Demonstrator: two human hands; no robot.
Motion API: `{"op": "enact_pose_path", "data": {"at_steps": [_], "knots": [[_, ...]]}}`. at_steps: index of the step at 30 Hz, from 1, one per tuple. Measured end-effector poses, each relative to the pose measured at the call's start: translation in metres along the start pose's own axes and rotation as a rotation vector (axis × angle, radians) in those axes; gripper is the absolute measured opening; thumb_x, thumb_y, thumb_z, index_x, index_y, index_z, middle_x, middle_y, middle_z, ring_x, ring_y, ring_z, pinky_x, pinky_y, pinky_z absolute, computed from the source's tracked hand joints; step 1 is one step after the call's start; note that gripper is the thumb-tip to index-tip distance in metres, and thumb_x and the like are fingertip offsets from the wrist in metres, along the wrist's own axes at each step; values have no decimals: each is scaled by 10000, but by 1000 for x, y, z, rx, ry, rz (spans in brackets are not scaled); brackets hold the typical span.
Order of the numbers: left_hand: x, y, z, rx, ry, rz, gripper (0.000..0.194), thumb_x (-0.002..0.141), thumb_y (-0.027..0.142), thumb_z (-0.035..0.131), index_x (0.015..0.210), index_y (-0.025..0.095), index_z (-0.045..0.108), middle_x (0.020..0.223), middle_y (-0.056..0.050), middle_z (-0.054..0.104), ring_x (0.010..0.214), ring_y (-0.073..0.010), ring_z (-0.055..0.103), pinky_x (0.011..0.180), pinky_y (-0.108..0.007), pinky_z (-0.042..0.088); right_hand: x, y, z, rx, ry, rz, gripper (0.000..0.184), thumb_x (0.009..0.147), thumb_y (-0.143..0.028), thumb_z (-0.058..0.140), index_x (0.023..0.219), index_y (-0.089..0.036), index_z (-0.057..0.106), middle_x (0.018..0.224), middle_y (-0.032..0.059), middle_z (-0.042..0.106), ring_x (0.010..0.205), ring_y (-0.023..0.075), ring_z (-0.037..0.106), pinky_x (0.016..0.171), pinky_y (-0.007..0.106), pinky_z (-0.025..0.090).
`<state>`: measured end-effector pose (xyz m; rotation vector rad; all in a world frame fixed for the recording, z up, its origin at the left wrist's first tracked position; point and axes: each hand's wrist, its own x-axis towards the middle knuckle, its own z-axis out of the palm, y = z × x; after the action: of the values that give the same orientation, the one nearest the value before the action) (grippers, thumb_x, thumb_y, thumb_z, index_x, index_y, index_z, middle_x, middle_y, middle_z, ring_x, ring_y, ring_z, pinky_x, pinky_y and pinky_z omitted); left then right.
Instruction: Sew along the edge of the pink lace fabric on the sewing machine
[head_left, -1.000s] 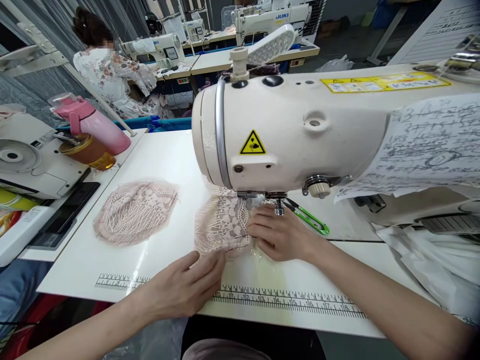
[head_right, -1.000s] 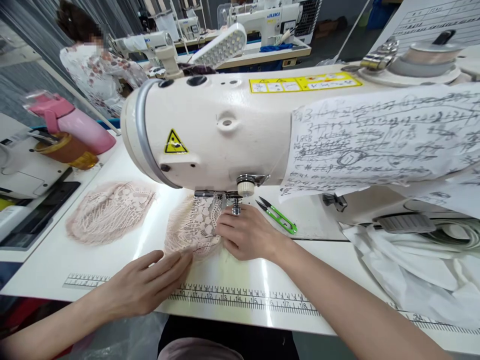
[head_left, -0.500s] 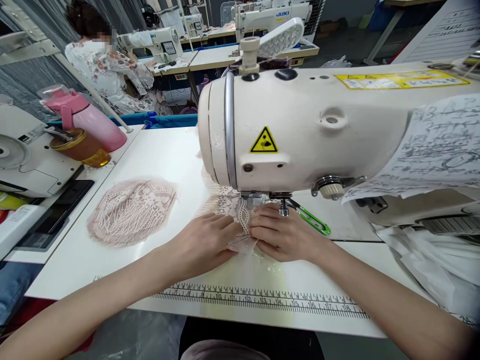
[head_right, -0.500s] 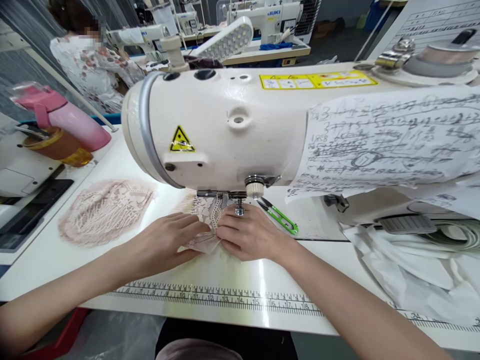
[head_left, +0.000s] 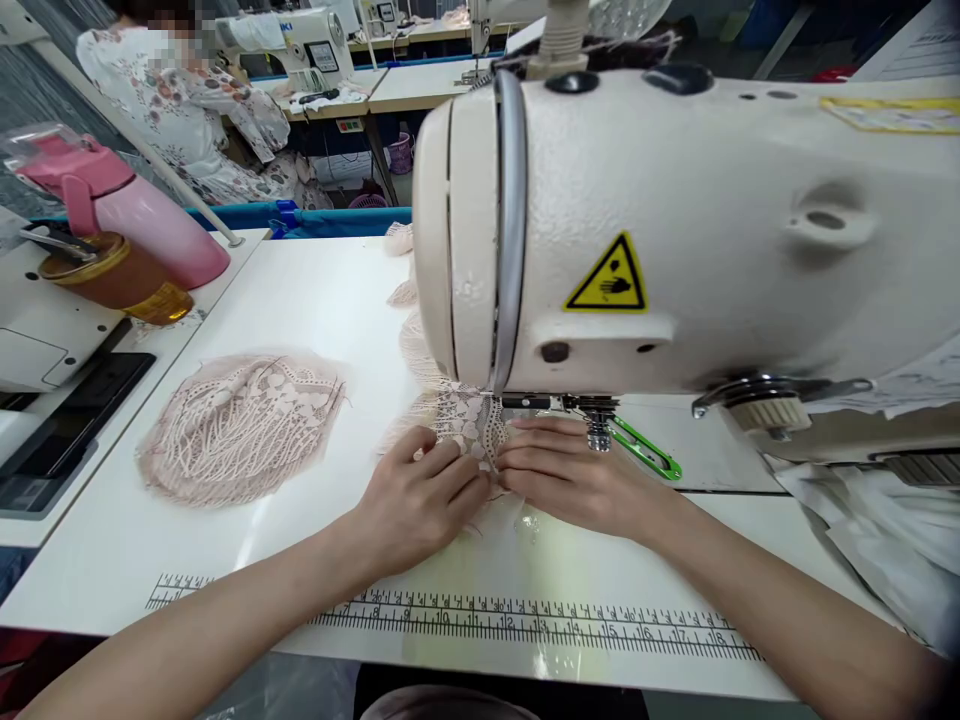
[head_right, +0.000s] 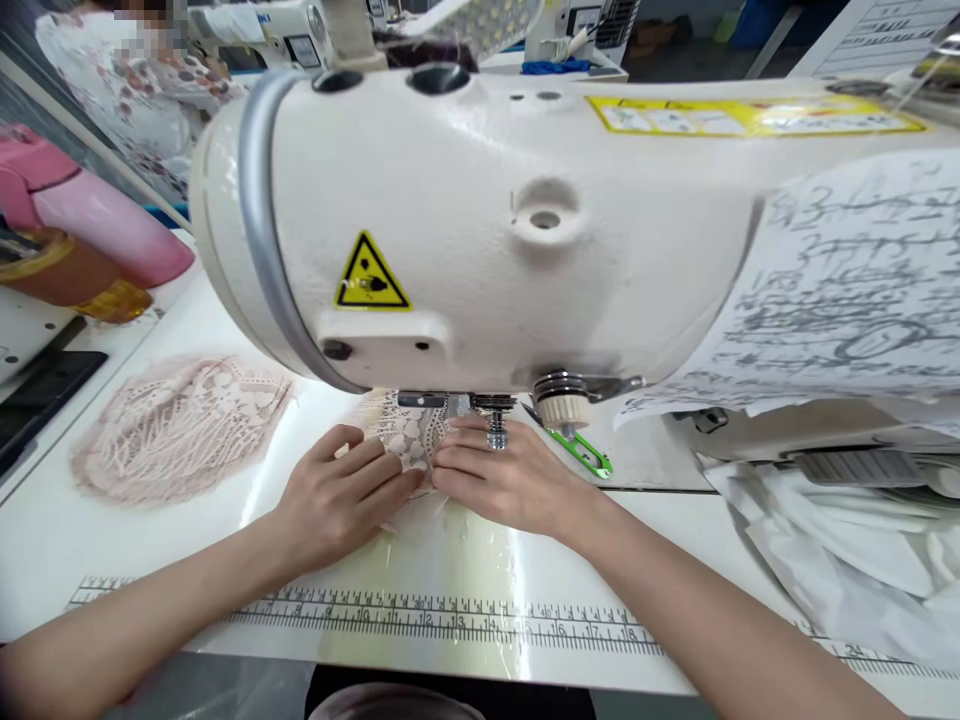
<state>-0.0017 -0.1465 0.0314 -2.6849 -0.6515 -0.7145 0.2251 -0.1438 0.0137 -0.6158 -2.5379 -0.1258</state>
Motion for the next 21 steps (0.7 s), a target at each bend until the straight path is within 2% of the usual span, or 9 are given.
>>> {"op": "enact_pose_path", "data": {"at_steps": [3,6,13,21], "knots": [[-2,-3,2,-29,11,39,147,909,80,481,923,128,619,907,-60,713,910,-198,667,885,-393,515,-1,-1,-1,-23,39,23,138,925,-112,535,990,-204,615,978,-31,723,935,86,645,876,258,541],[-4,-5,5,-121,-43,28,232,910,103,407,1028,83,606,1129,-155,689,1109,-244,645,945,-378,544,-2,-4,-1,-40,49,50,165,928,-101,525,1010,-200,628,973,-27,728,927,79,651,788,211,546],[-8,-5,8,-146,-103,-28,178,886,159,438,945,98,595,1127,-189,693,1105,-262,660,883,-351,591,-3,-6,7,1,-7,58,217,946,-112,476,1023,-198,660,969,14,723,988,113,648,813,233,566],[-9,-6,9,-155,-146,-48,206,916,260,483,984,98,591,1186,-207,665,1142,-291,636,865,-378,600,-4,-5,8,-52,71,51,219,929,-70,493,1024,-188,651,980,-2,733,931,100,652,723,213,527]]}}
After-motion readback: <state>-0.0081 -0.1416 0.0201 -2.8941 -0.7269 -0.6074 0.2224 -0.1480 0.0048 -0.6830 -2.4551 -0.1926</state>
